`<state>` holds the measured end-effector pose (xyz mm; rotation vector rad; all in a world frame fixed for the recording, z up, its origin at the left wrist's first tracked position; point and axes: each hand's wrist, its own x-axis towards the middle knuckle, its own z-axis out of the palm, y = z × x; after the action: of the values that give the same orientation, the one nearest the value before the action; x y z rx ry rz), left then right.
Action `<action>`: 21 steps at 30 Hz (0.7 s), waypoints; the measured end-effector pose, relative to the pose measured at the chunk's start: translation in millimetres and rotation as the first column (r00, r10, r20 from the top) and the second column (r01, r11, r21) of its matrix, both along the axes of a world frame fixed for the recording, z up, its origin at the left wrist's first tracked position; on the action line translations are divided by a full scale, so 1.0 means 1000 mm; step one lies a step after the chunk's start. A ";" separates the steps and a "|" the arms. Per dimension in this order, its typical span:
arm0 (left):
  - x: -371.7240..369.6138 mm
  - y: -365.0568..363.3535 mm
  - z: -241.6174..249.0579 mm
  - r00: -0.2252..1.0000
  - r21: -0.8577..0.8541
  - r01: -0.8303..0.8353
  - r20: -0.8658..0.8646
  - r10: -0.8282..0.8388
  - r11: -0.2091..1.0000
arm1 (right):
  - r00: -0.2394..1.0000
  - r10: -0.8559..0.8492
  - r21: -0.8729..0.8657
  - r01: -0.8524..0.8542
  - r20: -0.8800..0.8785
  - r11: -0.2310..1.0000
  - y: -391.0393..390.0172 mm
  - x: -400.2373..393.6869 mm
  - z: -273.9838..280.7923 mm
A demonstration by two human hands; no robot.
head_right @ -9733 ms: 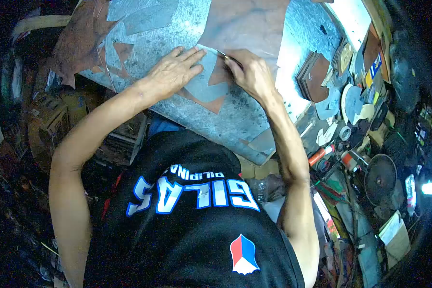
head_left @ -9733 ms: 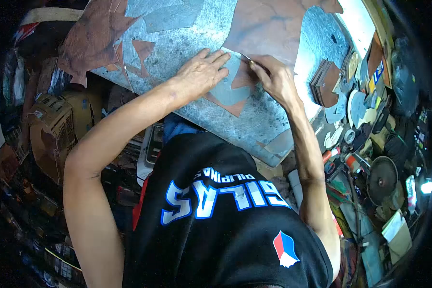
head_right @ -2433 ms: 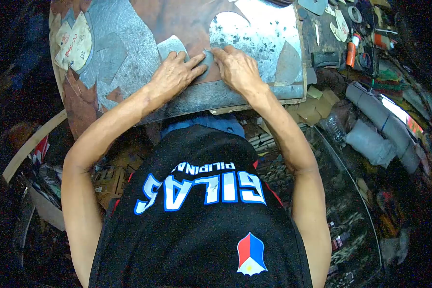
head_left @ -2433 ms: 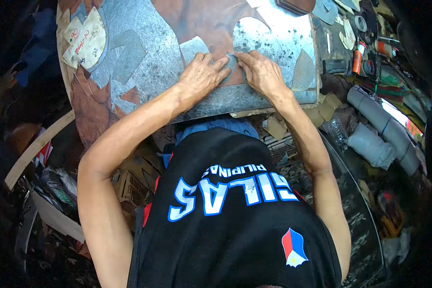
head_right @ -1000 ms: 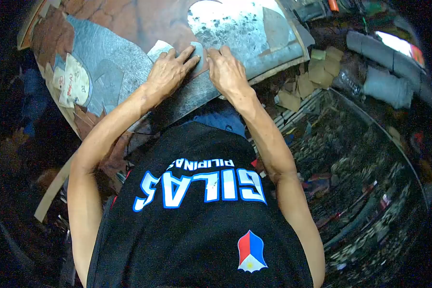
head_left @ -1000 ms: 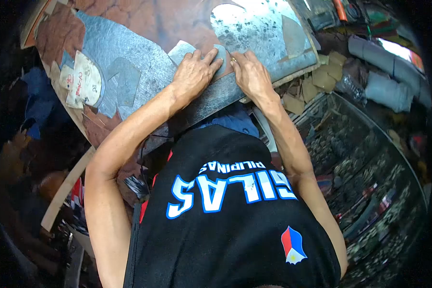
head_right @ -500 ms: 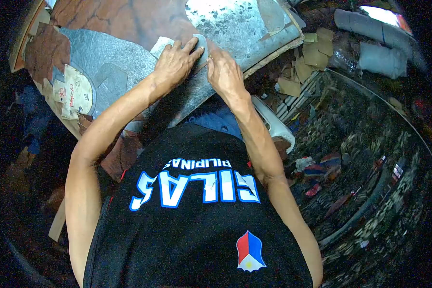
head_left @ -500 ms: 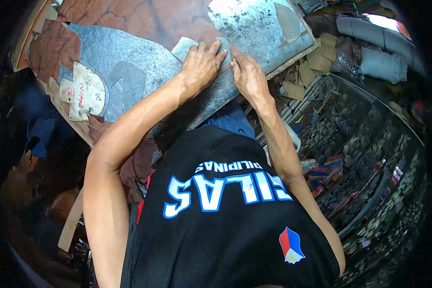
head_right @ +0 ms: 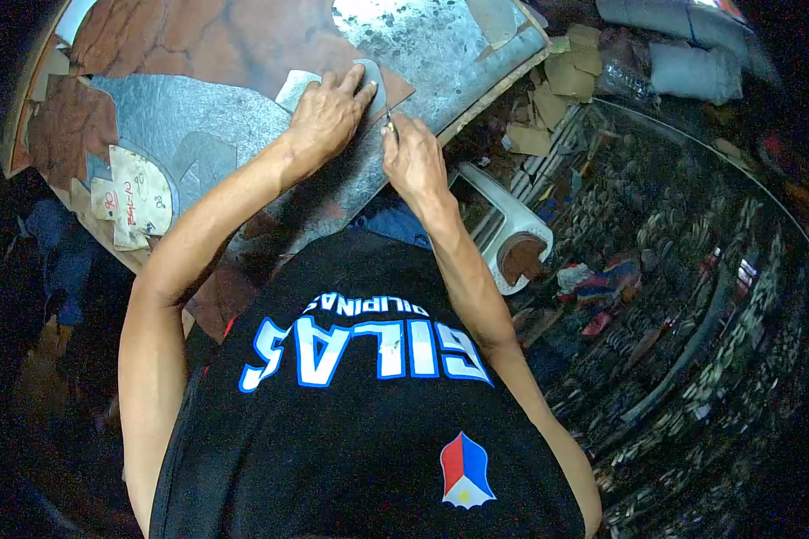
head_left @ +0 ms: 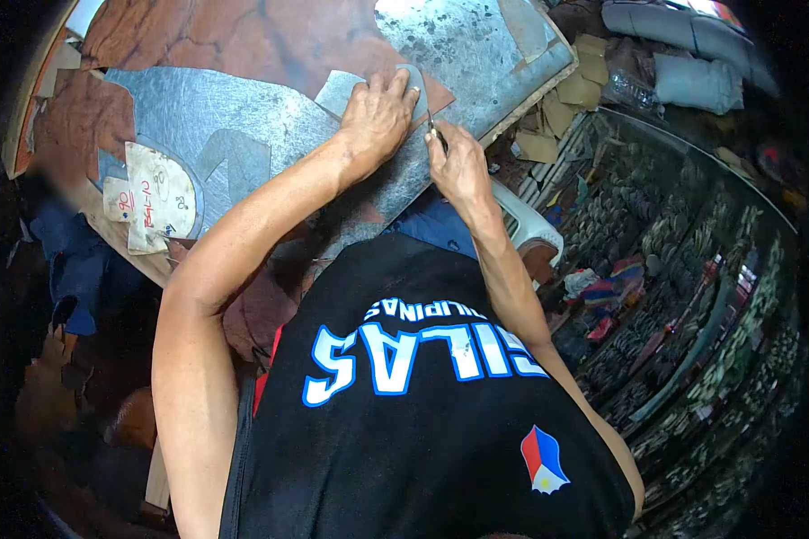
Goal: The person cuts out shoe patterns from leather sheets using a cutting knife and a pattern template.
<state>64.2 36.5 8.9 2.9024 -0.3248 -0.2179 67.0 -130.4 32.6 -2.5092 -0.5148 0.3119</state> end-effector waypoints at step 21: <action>-0.006 0.014 -0.009 0.992 -0.232 -0.089 0.061 0.106 0.968 | 0.810 0.054 0.238 0.107 -0.584 0.965 -0.017 0.008 0.034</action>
<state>58.5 50.4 -0.1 2.6924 -0.2025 -0.0538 74.8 -147.8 66.2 -2.0110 -0.2414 0.9128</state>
